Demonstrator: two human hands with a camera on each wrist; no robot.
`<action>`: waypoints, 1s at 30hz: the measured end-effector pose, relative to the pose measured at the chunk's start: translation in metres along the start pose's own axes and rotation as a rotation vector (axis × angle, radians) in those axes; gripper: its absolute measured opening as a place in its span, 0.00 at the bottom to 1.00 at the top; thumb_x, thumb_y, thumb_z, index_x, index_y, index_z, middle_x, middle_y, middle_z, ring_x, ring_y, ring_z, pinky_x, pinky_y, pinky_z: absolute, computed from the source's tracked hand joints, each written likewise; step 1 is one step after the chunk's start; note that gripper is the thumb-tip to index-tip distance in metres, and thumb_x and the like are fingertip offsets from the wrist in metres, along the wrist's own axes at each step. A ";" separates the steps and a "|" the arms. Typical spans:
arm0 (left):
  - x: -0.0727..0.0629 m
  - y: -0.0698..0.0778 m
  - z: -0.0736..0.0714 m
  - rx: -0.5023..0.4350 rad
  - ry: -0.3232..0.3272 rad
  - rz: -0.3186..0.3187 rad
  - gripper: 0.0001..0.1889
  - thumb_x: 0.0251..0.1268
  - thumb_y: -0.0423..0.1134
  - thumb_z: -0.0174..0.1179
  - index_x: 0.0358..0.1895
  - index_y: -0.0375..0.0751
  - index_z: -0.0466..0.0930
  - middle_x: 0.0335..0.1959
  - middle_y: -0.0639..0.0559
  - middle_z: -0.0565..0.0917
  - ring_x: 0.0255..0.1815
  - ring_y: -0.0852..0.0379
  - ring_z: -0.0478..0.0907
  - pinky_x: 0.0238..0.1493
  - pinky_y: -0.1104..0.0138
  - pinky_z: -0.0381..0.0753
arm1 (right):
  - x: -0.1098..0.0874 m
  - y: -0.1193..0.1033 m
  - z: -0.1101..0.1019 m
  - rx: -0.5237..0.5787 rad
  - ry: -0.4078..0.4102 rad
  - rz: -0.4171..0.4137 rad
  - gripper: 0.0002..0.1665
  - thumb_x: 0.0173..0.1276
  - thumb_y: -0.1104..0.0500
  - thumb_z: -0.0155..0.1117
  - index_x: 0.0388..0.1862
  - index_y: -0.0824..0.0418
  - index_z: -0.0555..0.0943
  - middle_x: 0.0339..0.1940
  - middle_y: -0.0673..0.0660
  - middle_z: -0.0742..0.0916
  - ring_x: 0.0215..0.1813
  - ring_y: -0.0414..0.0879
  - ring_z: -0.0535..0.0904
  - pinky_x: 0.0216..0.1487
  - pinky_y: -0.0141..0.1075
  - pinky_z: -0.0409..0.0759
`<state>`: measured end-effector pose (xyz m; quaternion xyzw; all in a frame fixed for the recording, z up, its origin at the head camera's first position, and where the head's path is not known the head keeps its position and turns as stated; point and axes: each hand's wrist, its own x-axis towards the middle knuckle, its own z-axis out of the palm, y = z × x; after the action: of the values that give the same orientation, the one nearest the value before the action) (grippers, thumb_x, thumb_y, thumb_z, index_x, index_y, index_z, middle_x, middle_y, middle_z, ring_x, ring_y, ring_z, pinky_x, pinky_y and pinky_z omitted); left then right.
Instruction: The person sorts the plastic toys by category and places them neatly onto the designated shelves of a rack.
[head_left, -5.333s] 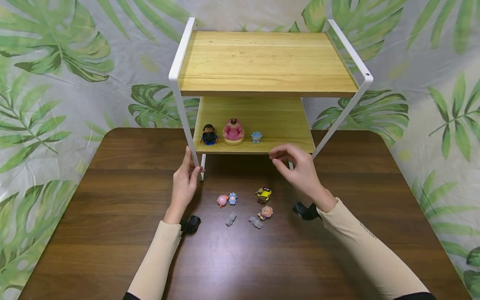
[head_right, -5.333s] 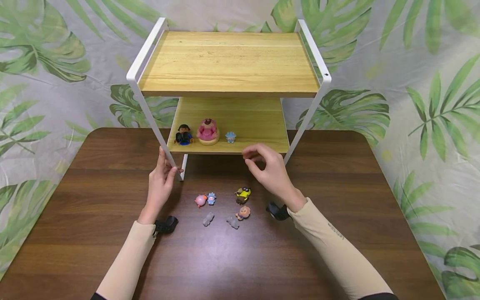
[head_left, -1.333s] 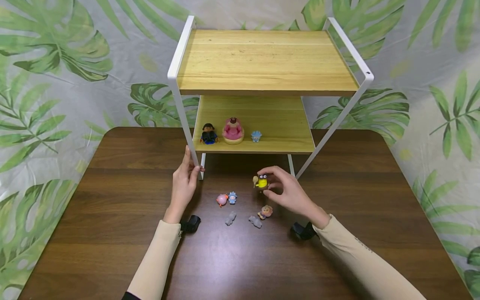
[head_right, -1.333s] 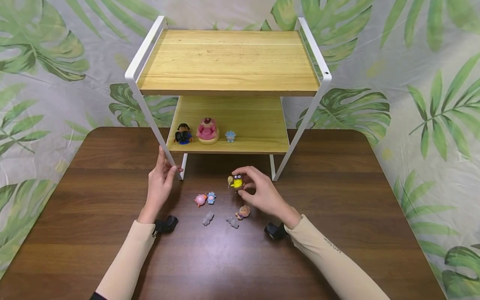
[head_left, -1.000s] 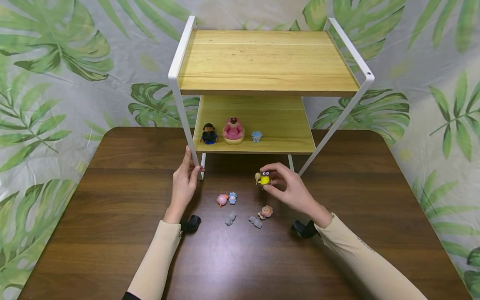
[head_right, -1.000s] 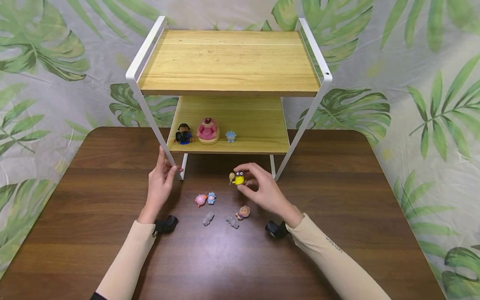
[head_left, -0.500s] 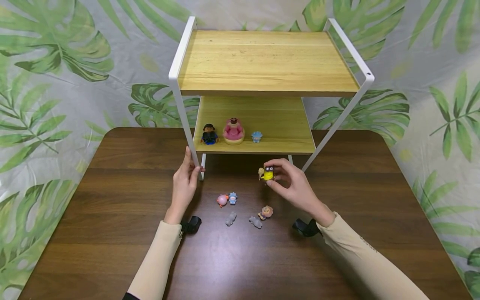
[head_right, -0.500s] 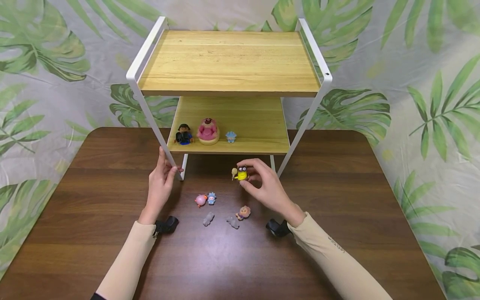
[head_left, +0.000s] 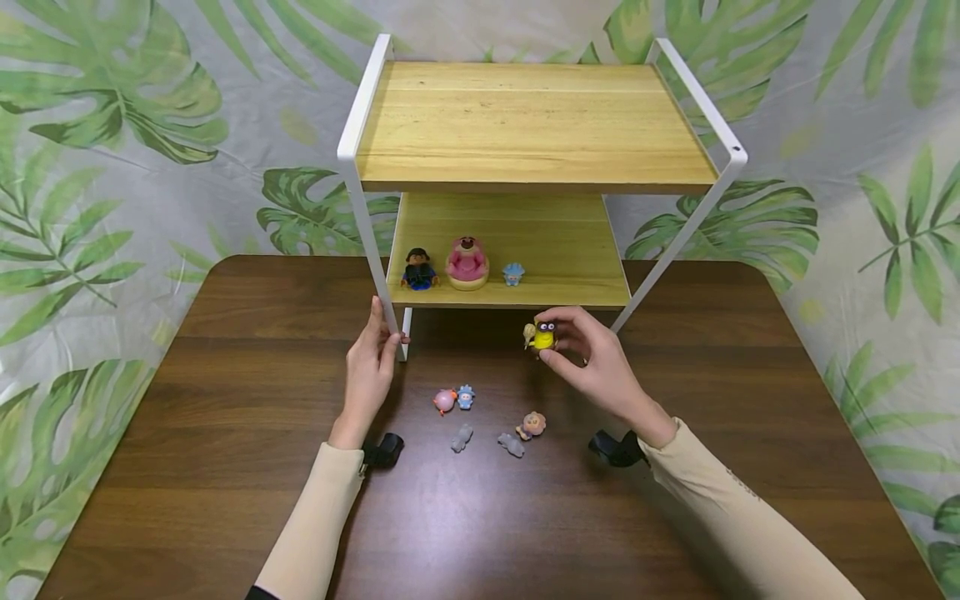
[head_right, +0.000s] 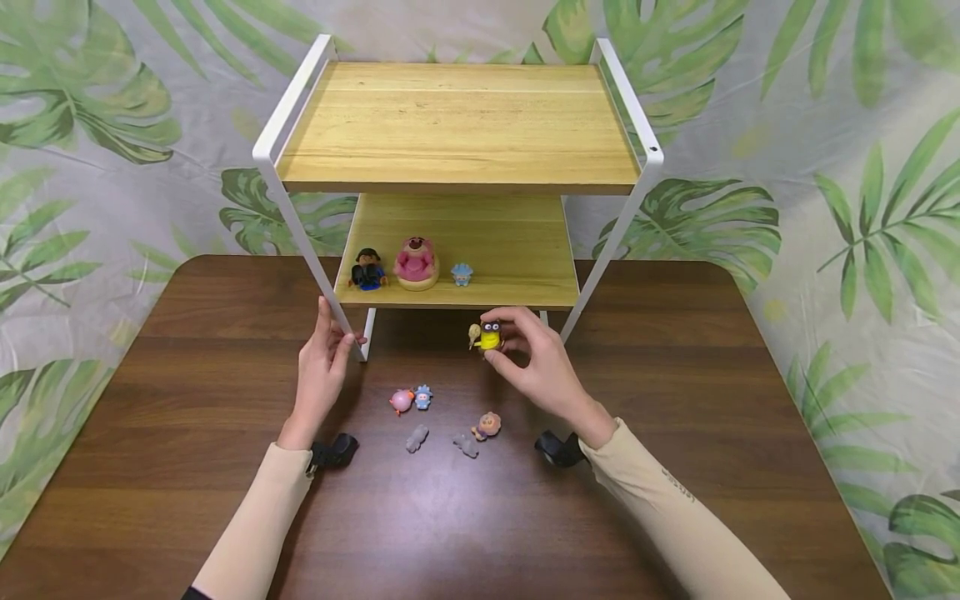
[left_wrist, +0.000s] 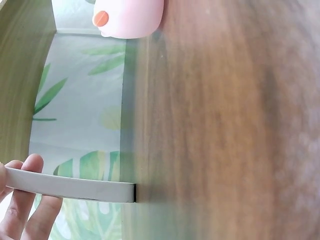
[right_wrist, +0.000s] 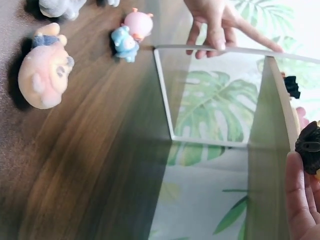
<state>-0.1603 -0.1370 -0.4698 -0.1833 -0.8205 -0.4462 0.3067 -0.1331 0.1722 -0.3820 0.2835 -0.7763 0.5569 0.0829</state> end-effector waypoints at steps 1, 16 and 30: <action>0.000 0.000 0.000 -0.001 0.001 -0.002 0.50 0.65 0.24 0.56 0.73 0.80 0.39 0.31 0.39 0.80 0.32 0.45 0.81 0.32 0.53 0.80 | 0.000 0.001 -0.001 -0.001 0.004 -0.006 0.26 0.56 0.79 0.66 0.54 0.71 0.74 0.51 0.63 0.80 0.49 0.47 0.78 0.46 0.31 0.79; 0.002 0.000 -0.001 -0.031 -0.001 0.011 0.50 0.64 0.23 0.56 0.73 0.81 0.42 0.30 0.39 0.78 0.30 0.44 0.82 0.31 0.52 0.80 | 0.011 -0.004 -0.010 0.015 0.050 -0.062 0.26 0.58 0.80 0.63 0.56 0.73 0.72 0.53 0.65 0.79 0.50 0.44 0.77 0.47 0.30 0.78; 0.001 -0.001 -0.001 -0.052 -0.012 -0.001 0.51 0.65 0.23 0.56 0.73 0.81 0.41 0.29 0.38 0.78 0.30 0.45 0.81 0.32 0.53 0.81 | 0.024 -0.009 -0.020 0.008 0.080 -0.036 0.23 0.62 0.78 0.60 0.57 0.73 0.71 0.54 0.65 0.78 0.51 0.45 0.76 0.48 0.29 0.76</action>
<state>-0.1618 -0.1386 -0.4693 -0.1936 -0.8107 -0.4662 0.2966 -0.1518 0.1800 -0.3566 0.2752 -0.7648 0.5695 0.1228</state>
